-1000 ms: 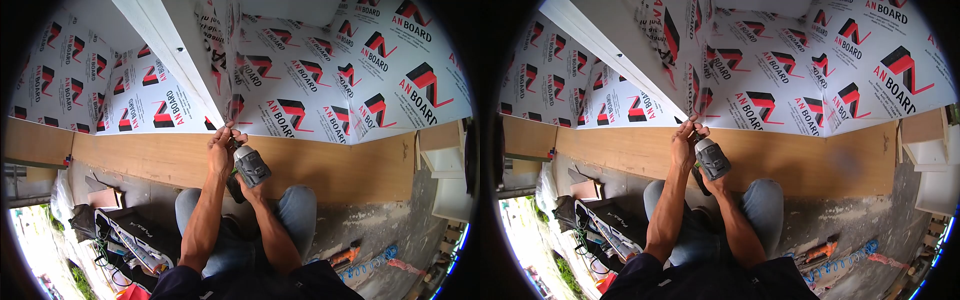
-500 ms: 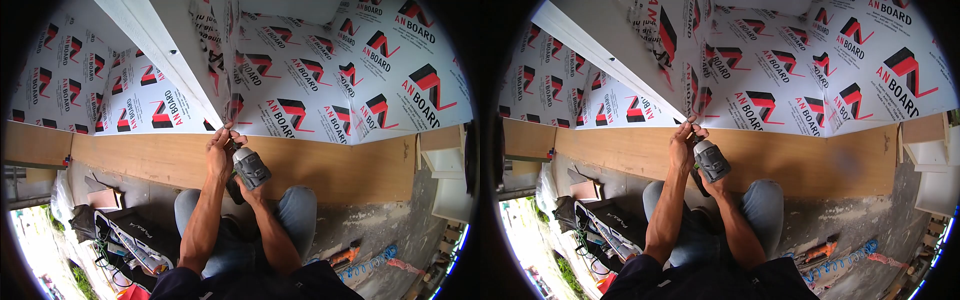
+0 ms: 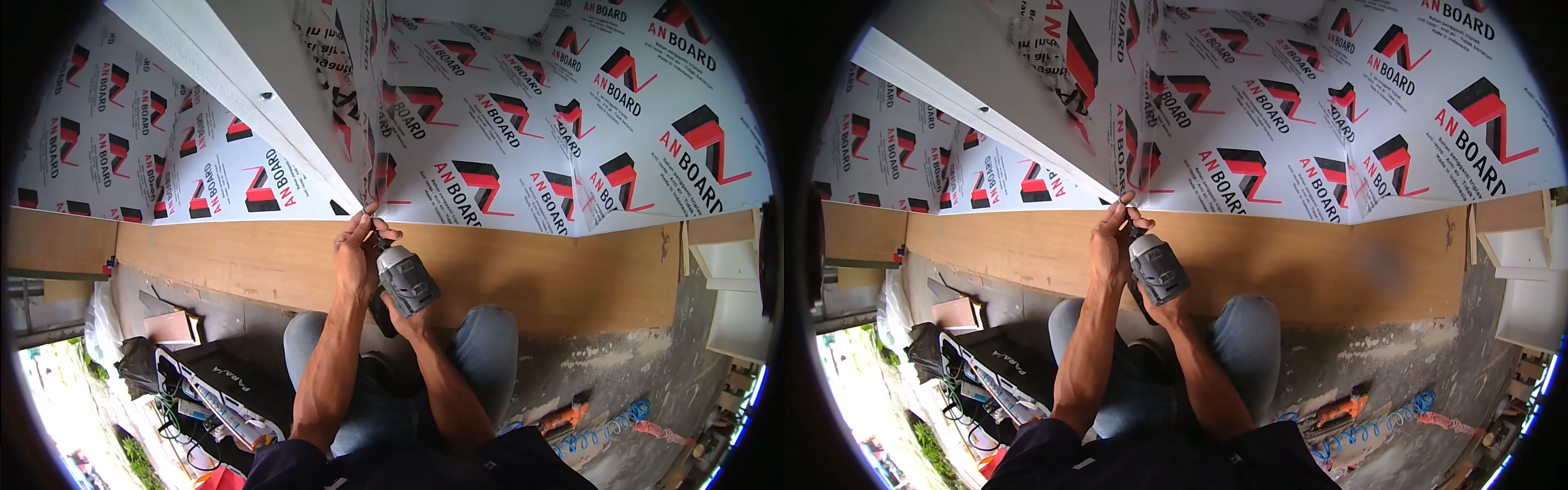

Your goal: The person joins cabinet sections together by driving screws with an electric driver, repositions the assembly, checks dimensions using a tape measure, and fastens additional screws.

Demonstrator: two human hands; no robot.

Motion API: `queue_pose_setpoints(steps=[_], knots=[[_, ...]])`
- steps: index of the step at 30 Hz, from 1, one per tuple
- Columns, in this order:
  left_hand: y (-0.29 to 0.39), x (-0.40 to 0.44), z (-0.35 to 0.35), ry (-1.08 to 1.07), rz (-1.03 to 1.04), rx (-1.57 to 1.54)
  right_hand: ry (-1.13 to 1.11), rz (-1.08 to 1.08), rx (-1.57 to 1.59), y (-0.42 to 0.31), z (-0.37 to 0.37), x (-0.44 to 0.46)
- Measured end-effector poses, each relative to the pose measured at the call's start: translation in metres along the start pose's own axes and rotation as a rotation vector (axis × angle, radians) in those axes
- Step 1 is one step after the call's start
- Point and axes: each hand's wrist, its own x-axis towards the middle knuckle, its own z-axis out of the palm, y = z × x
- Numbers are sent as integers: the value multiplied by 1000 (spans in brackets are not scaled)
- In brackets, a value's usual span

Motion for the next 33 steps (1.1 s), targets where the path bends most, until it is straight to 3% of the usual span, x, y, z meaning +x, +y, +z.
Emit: queue_pose_setpoints(steps=[3,8,11,20,23,29,33], knots=[[-2,0,-1,-14,10,-35,-12,77,29,9,2,-4],[1,-2,4,34,3,-49,-71,-98,-195,10,-4,-1],[0,0,-1,8,4,-60,-4,-56,-38,4,1,0],[-3,3,-5,-32,19,-84,-116,28,-156,10,-4,-1],[-3,3,-3,-30,18,-92,-106,-57,-210,11,-4,0],[-4,2,1,-13,13,-116,-130,60,-66,11,-7,4],[-7,3,-1,-11,-7,-137,-89,20,-67,7,-10,8]])
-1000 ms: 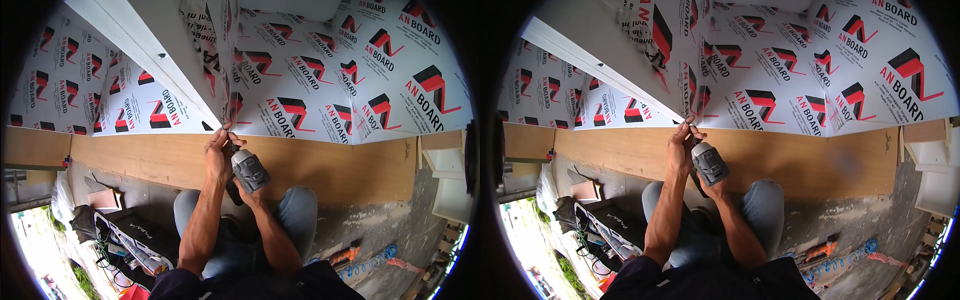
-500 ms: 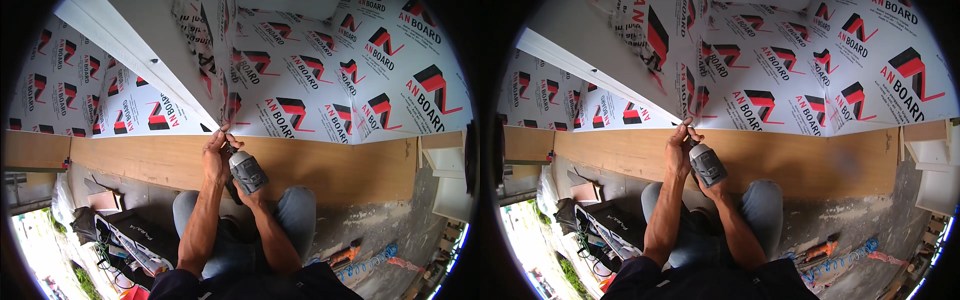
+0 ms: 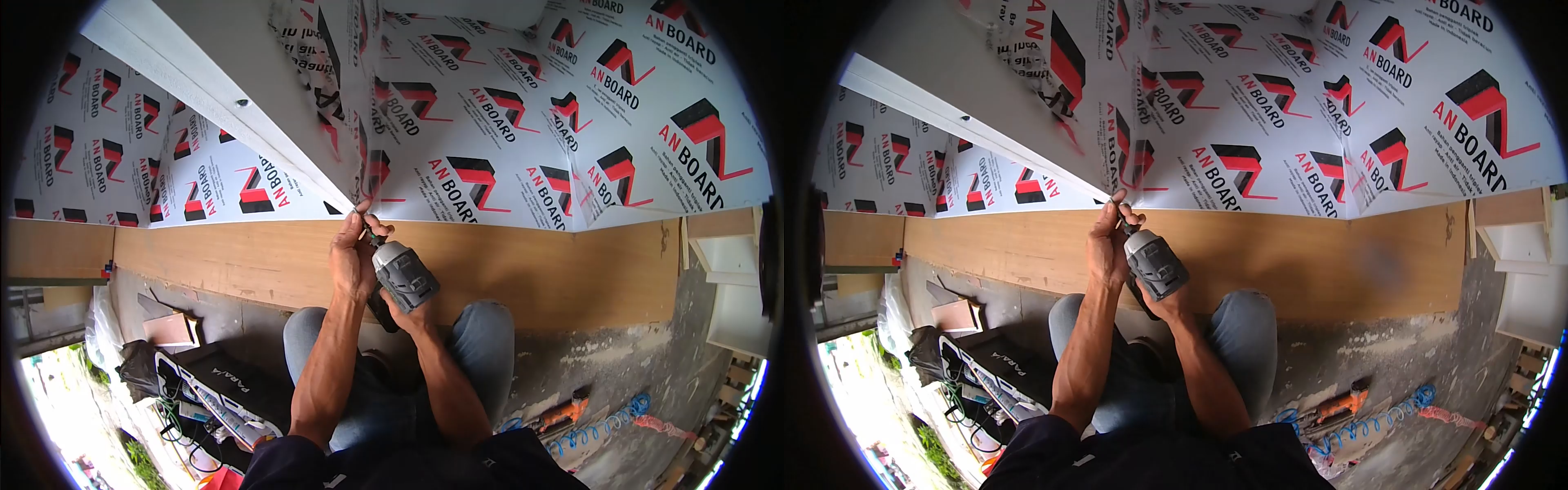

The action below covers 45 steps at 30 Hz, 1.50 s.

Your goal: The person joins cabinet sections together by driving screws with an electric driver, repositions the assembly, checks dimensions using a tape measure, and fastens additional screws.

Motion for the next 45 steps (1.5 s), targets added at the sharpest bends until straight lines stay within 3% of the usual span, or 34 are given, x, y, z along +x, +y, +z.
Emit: queue_pose_setpoints(steps=[19,22,24,25,27,28,31,33,34,36,41,45], knots=[[-1,1,0,3,10,12,-27,84,67,1,-2,6],[3,-1,-6,39,5,70,-27,57,46,0,-3,8],[10,4,-37,133,-23,303,-24,31,37,1,-3,10],[23,-6,-26,201,92,470,-27,48,30,1,-3,9],[37,3,-18,293,621,852,-30,67,22,-1,-5,9],[49,8,-3,292,617,855,-28,82,50,-3,-5,10],[72,38,28,108,972,997,-31,92,54,-9,-6,11],[75,57,25,-140,684,1009,-41,84,27,-12,-7,12],[76,59,20,-136,682,1007,-62,119,51,-13,-8,13],[76,61,12,-187,490,981,-82,158,74,-14,-8,16],[75,56,19,-188,548,932,30,-12,4,-18,-2,19],[72,56,19,-166,565,888,6,58,113,-13,0,18]])
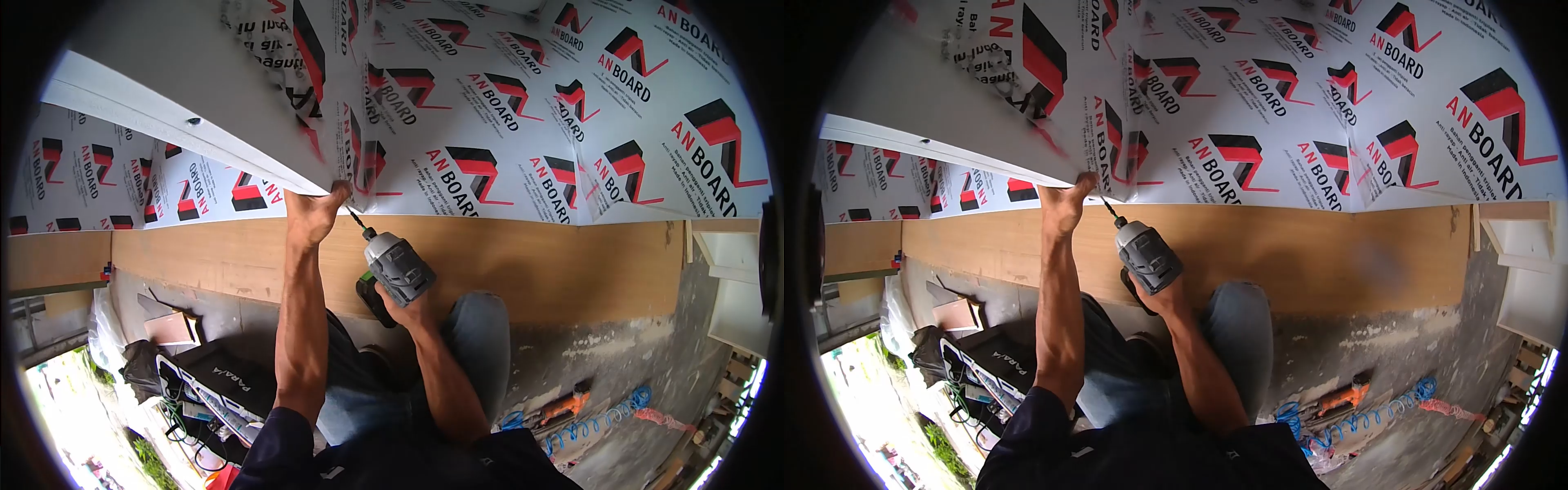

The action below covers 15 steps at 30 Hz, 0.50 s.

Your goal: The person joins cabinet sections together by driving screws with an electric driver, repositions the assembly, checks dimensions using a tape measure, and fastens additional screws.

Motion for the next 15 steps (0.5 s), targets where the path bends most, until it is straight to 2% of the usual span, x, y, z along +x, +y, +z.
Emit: queue_pose_setpoints(steps=[6,15], knots=[[-6,0,-4,-28,23,46,-54,39,-43,6,-1,-2],[0,-1,1,12,-11,-21,-55,-17,-72,-5,1,8]])
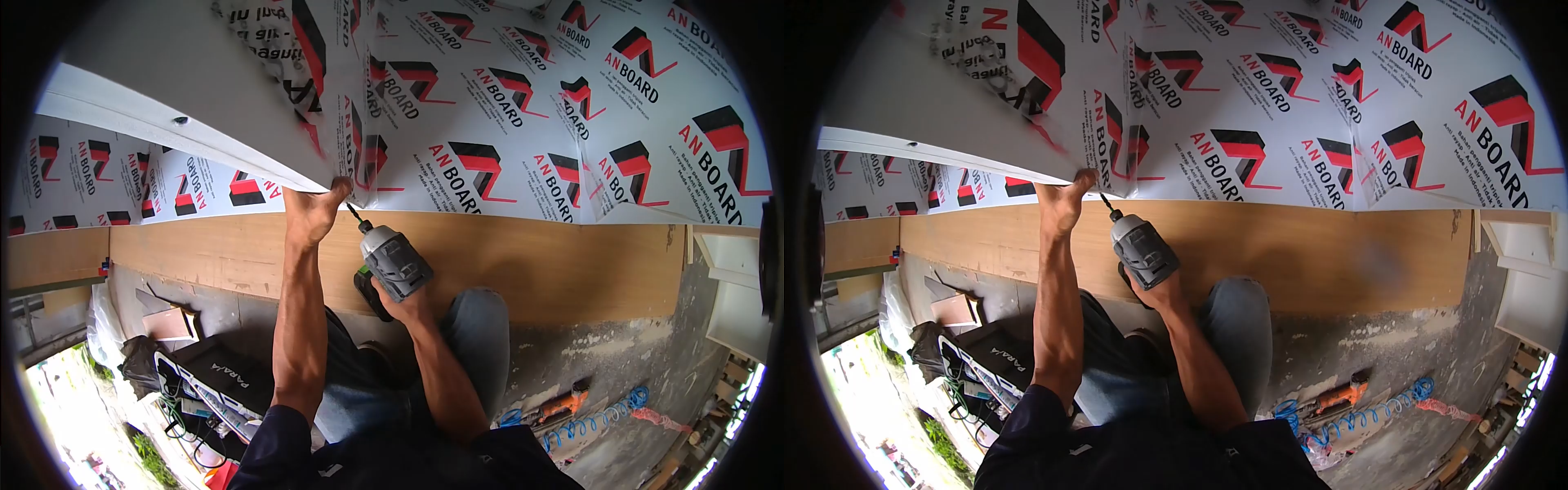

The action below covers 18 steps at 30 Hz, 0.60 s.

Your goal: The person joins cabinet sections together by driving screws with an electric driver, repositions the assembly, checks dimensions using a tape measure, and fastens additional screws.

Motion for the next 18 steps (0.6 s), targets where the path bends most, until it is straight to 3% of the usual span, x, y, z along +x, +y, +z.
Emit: queue_pose_setpoints(steps=[18], knots=[[1,-2,-2,-36,-36,0,-19,53,27,0,5,10]])
